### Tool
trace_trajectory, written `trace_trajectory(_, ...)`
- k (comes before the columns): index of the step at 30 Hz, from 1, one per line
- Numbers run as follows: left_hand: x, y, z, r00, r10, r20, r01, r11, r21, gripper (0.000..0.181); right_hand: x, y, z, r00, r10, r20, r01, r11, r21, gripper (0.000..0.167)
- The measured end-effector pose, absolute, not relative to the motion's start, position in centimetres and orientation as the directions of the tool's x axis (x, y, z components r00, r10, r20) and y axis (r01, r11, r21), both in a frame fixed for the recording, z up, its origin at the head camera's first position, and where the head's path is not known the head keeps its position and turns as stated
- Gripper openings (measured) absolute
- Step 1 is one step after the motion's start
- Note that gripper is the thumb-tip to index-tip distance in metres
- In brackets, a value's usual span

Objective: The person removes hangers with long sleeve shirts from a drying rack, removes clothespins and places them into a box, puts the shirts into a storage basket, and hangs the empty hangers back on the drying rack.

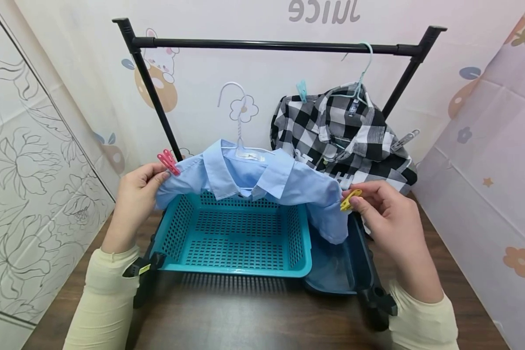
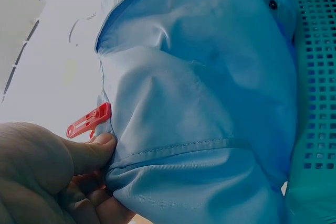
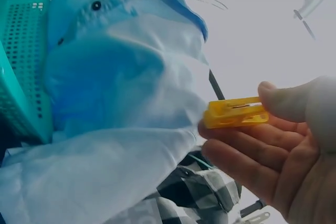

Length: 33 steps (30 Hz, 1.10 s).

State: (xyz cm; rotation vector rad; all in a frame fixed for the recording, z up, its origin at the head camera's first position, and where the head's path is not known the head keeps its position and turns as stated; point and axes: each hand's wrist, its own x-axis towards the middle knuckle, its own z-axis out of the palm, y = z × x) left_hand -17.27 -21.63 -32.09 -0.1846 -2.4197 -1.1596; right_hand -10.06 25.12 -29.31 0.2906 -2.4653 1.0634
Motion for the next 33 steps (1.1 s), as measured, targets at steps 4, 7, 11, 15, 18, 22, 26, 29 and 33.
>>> trace_trajectory(4,-17.4,-21.6,-32.2,-0.889,-0.080,0.450,0.299,0.645,0.704,0.024,-10.2,25.8,-29.3,-0.911,-0.045,0.409,-0.306,0.737,-0.602,0.021)
trace_trajectory(7,-17.5,-21.6,-32.2,-0.889,-0.085,0.450,0.293,0.651,0.701,0.023,-10.3,26.3,-29.3,-0.929,-0.074,0.363,-0.285,0.768,-0.574,0.022)
trace_trajectory(11,-17.5,-21.7,-32.4,-0.889,-0.088,0.449,0.290,0.652,0.701,0.023,-10.3,26.9,-29.3,-0.953,-0.101,0.286,-0.251,0.792,-0.556,0.024)
trace_trajectory(15,-17.5,-21.8,-32.5,-0.889,-0.089,0.449,0.289,0.653,0.700,0.024,-10.5,27.3,-29.3,-0.974,-0.122,0.190,-0.210,0.797,-0.567,0.031)
trace_trajectory(18,-17.5,-21.7,-32.5,-0.890,-0.089,0.448,0.286,0.656,0.699,0.024,-10.6,27.6,-29.4,-0.984,-0.125,0.130,-0.177,0.807,-0.563,0.038)
trace_trajectory(22,-17.5,-21.7,-32.4,-0.891,-0.087,0.445,0.284,0.659,0.697,0.024,-10.8,27.9,-29.4,-0.990,-0.120,0.081,-0.144,0.821,-0.552,0.042)
trace_trajectory(26,-17.5,-21.7,-32.4,-0.890,-0.084,0.447,0.287,0.659,0.695,0.024,-10.9,28.1,-29.4,-0.992,-0.116,0.049,-0.124,0.827,-0.549,0.046)
trace_trajectory(29,-17.5,-21.7,-32.4,-0.889,-0.085,0.449,0.289,0.656,0.697,0.024,-10.9,28.2,-29.4,-0.993,-0.114,0.035,-0.115,0.830,-0.546,0.048)
trace_trajectory(33,-17.5,-21.7,-32.4,-0.890,-0.087,0.448,0.288,0.655,0.699,0.023,-10.8,28.3,-29.5,-0.991,-0.127,0.036,-0.125,0.825,-0.551,0.047)
